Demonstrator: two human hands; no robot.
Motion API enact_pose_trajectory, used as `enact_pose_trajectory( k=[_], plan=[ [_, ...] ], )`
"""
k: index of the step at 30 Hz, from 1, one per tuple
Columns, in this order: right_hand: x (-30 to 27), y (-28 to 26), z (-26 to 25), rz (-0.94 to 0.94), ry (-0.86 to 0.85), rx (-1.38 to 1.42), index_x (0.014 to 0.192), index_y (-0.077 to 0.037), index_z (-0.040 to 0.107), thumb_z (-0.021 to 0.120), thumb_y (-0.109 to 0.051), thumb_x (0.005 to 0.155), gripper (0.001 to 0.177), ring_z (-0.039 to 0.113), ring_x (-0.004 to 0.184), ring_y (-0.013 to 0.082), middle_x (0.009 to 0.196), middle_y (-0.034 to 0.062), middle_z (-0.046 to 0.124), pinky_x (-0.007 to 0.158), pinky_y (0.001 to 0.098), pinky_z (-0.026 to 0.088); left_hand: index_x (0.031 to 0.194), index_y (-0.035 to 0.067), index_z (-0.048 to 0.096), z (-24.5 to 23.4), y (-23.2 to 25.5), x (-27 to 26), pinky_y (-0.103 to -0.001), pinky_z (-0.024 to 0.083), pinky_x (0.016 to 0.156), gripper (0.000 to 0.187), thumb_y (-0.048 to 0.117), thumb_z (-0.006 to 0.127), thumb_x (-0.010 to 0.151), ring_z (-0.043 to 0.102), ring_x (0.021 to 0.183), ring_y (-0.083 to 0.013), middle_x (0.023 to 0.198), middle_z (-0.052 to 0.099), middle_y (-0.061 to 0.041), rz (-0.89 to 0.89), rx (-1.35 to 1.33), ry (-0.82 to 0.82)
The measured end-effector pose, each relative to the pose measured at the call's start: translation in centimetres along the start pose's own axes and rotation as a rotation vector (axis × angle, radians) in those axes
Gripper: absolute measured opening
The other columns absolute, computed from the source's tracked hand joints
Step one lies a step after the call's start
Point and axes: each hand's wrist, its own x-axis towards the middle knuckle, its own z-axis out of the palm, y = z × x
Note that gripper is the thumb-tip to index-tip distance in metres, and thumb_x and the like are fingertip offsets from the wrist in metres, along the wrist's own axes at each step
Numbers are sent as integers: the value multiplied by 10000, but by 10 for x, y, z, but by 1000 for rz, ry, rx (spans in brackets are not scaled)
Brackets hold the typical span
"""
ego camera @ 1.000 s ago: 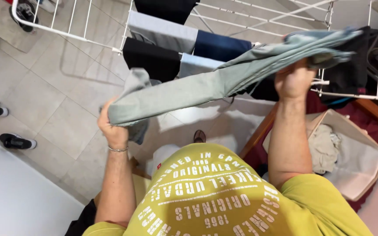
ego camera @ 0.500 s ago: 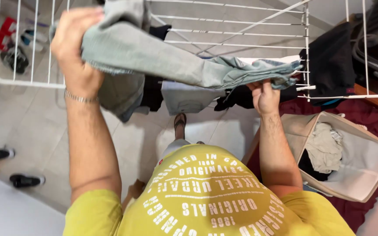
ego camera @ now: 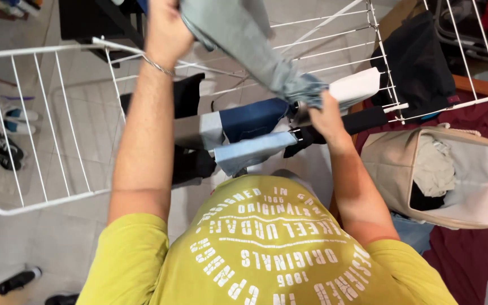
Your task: Folding various laundry items from a drying rack and placing them into a laundry basket
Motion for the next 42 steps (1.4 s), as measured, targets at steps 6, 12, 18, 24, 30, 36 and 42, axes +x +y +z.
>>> enact_pose_trajectory(
  k=[6,12,18,24,30,36,42],
  plan=[
    [47,-25,62,-114,-406,-240,1029,22,571,644,-154,867,250,580,1012,565,1001,350,637,948,636,448,1011,-10,710,28,-40,-23,-492,447,979,235,-167,708,837,604,1106,-414,1187,638,-261,-148,-140,-11],
    [93,45,128,231,-853,-498,1169,-114,661,603,-590,820,593,613,1133,429,1162,211,682,1005,581,464,1134,44,701,28,-53,-66,-410,437,1071,367,-148,689,821,570,1220,-281,1270,634,-179,-439,-236,55],
    [117,123,188,431,-995,-736,1234,-107,678,378,-653,876,719,591,1223,369,1288,173,647,1005,561,461,1188,-30,634,33,-67,-129,-332,528,1007,448,-119,647,749,591,1190,-215,1293,632,-167,-761,-638,331],
    [122,119,189,579,-842,-576,1242,37,636,522,-442,846,632,617,1119,466,1190,266,644,946,584,490,1194,63,588,29,-94,-208,-358,600,815,569,-54,470,650,704,1019,-265,1215,688,-171,-887,-1041,704],
    [128,100,142,331,-982,-609,1366,-258,592,550,-778,806,765,575,1256,335,1326,126,635,1055,465,482,1298,111,528,42,-118,-253,-307,621,741,544,-48,696,806,707,838,-205,1034,699,-72,-1167,-666,1096],
    [172,58,126,767,-297,779,1343,13,445,539,-683,923,819,639,1113,266,1217,178,638,1005,434,519,1103,25,676,49,-121,-250,-423,631,717,352,107,841,803,745,860,-315,1012,718,-194,-1570,-747,1022],
    [206,34,166,724,-228,931,1235,25,597,890,-232,822,568,733,950,322,1078,226,721,851,498,603,935,10,710,61,-106,-200,-477,624,673,231,79,852,766,752,774,-353,918,733,-221,-1591,-799,757]
  ],
)
